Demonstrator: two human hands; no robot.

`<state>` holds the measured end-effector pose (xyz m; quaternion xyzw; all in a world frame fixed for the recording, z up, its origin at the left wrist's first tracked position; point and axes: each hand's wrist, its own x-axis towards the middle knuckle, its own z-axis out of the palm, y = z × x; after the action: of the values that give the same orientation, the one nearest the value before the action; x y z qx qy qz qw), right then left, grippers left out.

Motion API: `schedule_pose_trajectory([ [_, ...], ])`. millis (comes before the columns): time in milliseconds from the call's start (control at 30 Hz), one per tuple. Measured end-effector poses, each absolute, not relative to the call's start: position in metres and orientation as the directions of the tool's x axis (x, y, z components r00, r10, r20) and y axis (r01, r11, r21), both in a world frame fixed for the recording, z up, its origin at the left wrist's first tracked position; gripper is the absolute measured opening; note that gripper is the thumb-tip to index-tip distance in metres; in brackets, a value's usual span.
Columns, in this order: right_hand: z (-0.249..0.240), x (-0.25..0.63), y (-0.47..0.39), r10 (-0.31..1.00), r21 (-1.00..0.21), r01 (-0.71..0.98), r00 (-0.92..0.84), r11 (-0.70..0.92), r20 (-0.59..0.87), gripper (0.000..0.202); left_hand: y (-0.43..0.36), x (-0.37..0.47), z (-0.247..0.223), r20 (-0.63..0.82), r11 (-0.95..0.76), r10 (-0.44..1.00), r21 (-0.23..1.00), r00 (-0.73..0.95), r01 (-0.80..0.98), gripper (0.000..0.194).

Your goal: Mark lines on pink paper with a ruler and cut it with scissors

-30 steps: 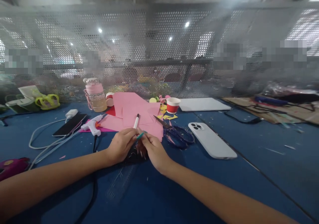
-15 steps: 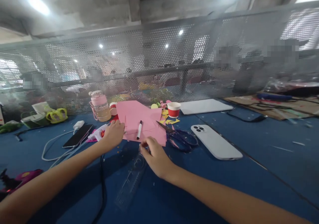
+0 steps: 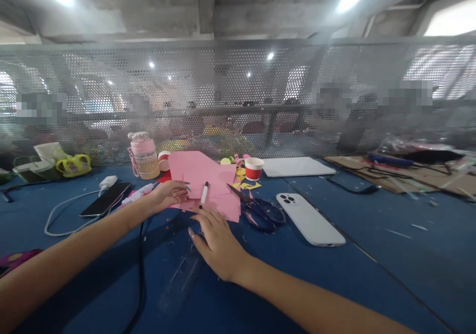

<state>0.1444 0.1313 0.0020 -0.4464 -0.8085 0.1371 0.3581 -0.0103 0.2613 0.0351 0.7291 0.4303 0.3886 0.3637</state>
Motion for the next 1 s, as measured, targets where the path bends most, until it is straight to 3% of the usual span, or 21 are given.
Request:
schedule_pose_trajectory([
  [133,-0.001,0.145,0.134,0.832,-0.546,0.642,-0.301,0.539,0.467,0.027,0.255,-0.009,0.042,0.064,-0.208,0.903,0.93,0.425,0.302,0.018],
  [267,-0.001,0.145,0.134,0.829,-0.555,0.631,-0.297,0.542,0.473,0.026,0.244,-0.003,0.042,0.05,-0.179,0.892,0.952,0.449,0.25,0.02],
  [367,0.0,0.145,0.134,0.839,-0.572,0.625,-0.295,0.531,0.457,0.027,0.242,0.0,0.038,0.132,-0.238,0.909,0.943,0.396,0.233,0.018],
  [533,-0.002,0.146,0.135,0.859,-0.624,0.604,-0.233,0.495,0.455,0.025,0.25,-0.008,0.039,0.426,-0.462,0.885,0.853,0.187,0.244,0.027],
  [733,-0.008,0.156,0.148,0.813,-0.704,0.513,0.019,0.491,0.582,0.019,0.256,-0.014,0.05,0.613,-0.628,0.778,0.76,0.135,0.167,0.022],
  [800,-0.004,0.165,0.159,0.787,-0.765,0.42,0.167,0.489,0.594,0.029,0.256,-0.012,0.051,0.629,-0.645,0.762,0.756,0.153,0.108,0.026],
  [867,0.006,0.176,0.17,0.815,-0.877,0.187,0.323,0.443,0.481,0.045,0.255,-0.01,0.052,0.619,-0.633,0.762,0.774,0.188,0.021,0.03],
  [1000,0.028,0.195,0.183,0.955,-0.927,-0.272,0.216,0.26,0.204,0.054,0.25,-0.006,0.052,0.493,-0.451,0.797,0.87,0.348,-0.199,0.033],
])
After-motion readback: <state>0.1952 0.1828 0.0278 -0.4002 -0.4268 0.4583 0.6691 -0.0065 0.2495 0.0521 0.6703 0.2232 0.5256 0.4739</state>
